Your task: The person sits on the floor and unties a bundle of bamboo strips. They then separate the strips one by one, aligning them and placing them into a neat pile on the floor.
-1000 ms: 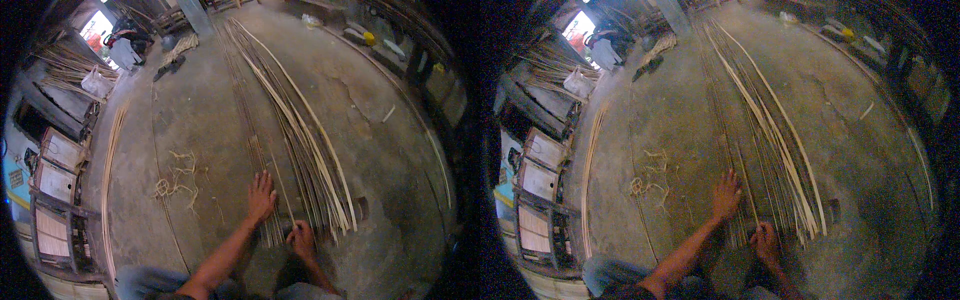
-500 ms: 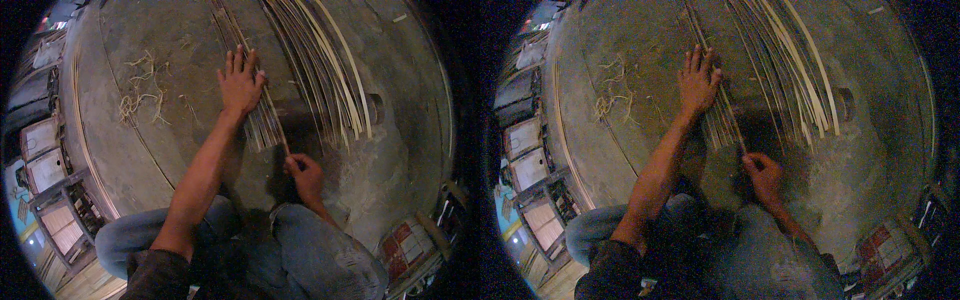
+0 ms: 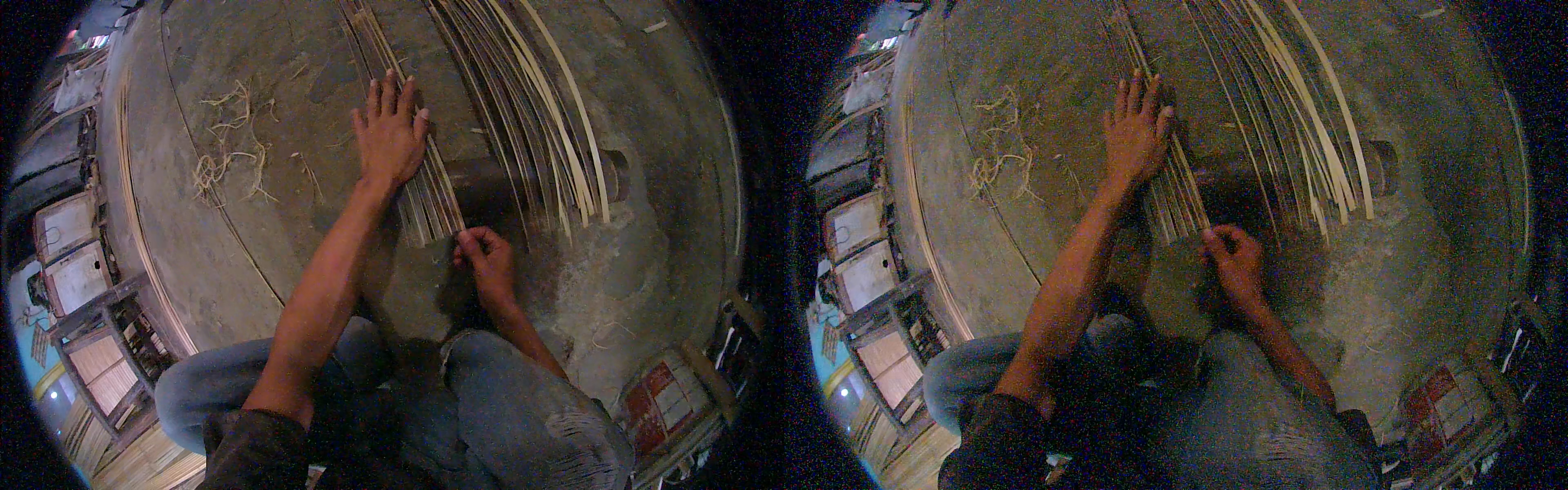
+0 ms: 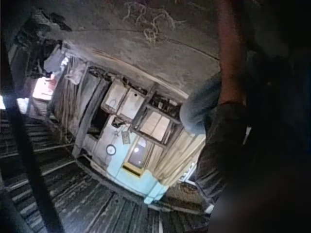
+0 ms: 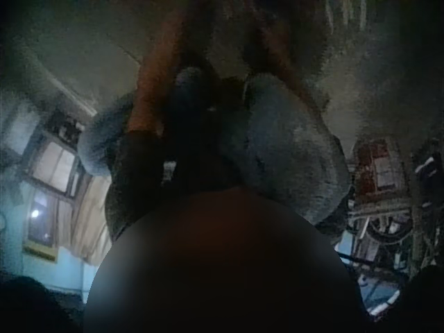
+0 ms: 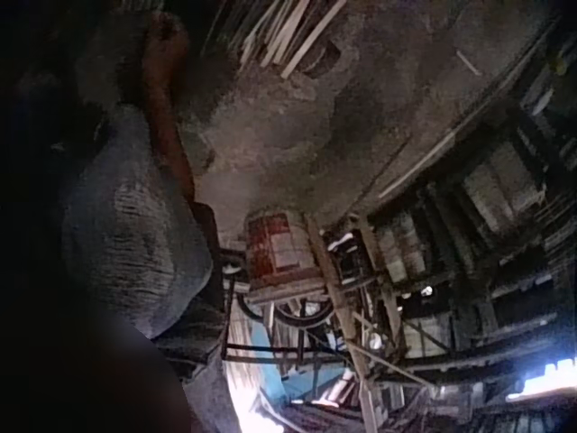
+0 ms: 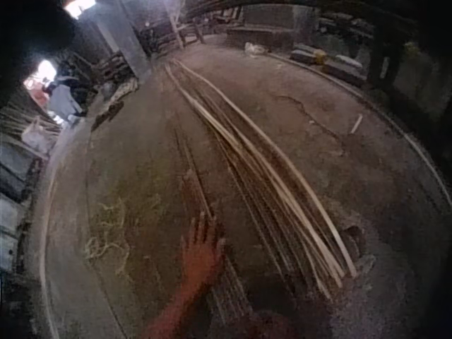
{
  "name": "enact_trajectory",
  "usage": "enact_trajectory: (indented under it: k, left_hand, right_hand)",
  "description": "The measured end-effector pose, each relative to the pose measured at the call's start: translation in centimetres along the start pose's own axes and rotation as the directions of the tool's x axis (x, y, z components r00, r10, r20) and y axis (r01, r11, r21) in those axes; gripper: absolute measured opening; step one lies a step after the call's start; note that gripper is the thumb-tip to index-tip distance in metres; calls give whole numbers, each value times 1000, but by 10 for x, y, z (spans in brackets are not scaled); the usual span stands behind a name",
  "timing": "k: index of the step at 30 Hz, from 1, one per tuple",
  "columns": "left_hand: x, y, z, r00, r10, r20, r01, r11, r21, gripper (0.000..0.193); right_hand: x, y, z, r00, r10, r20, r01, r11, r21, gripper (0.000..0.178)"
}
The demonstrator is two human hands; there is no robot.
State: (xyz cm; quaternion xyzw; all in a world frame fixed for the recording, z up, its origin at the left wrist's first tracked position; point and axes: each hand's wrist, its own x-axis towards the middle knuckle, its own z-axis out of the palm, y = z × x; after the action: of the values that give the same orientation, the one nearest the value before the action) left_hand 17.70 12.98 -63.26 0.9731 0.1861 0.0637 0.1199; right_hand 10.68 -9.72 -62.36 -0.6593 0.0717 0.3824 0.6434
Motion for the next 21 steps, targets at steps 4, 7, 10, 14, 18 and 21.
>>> enact_trajectory:
  k: [4,7,10,14,18,21]
  left_hand:
    - [-1,-3,1,999,-12,31,11,1000,19,53]
    - [0,-1,1,1000,-20,21,20,1000,12,53]
    - [1,0,0,999,-20,25,20,1000,7,53]
    - [0,-3,-1,1000,-5,7,5,1000,-8,51]
    - [-1,-1,-1,1000,-9,-7,8,999,-38,50]
    - [-1,-2,0,1000,-11,3,11,999,-37,50]
  right_hand:
    - [2,1,5,999,12,-42,-11,1000,9,22]
    - [3,-4,6,999,15,-38,-15,1000,-24,21]
    - [9,8,6,998,-36,-54,30,994,-106,20]
    - [7,4,7,999,-28,-44,26,999,-43,18]
    - [5,3,8,999,-2,-51,1,1000,-21,18]
    - [3,-3,12,1000,3,-31,-6,994,-109,18]
